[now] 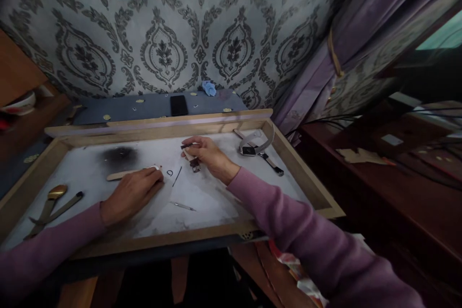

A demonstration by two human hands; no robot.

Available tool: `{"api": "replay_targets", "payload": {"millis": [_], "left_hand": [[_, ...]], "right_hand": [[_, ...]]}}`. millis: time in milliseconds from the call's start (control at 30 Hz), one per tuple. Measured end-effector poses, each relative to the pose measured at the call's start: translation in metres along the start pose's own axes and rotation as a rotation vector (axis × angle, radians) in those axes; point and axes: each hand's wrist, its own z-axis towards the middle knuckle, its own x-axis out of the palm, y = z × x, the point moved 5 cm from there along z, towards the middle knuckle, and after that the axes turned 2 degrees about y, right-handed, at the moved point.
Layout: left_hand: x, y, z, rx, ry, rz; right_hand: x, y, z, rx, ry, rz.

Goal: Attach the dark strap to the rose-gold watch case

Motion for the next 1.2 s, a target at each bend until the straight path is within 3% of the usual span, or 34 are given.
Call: {"api": "replay_targets", "payload": {"millis": [267,433,600,700,800,967,1067,1200], "left_hand": [[0.004,-0.009,0.006,0.003,0.006,0.111],[0.005,-0.011,0.006,0.039,0.027,0.112],[-0.01,-0.003,-0.009,-0.02,0.03,0.041],[-0.027,0.024,-0.032,-0.147,0.031,0.001],[-0.042,0.07,-0.06,-0.319,0.026,-0.026],[-0.045,0.142,-0.097,-0.52,0.057,-0.054],[-0.04,0.163,-0.11,-0.611,0.085,-0.041],[-0.035,0.171,-0.126,-0.725,0.121,0.001]], "right_hand": [[-0.002,0.008,-0.004,-0.061,0.033,-0.021],[-0.001,0.01,-0.005,-0.047,0.014,-0.151],[-0.001,0.009,-0.006,-0.013,-0.009,-0.21],[0.001,0.011,-0.007,-0.003,-0.02,-0.239],[0.004,0.014,-0.01,0.01,-0.042,-0.268],[0.007,0.017,-0.01,0.025,-0.074,-0.272],[0.007,0.016,-0.008,0.025,-0.082,-0.293],[0.006,0.015,-0.006,0.038,-0.102,-0.338]]}}
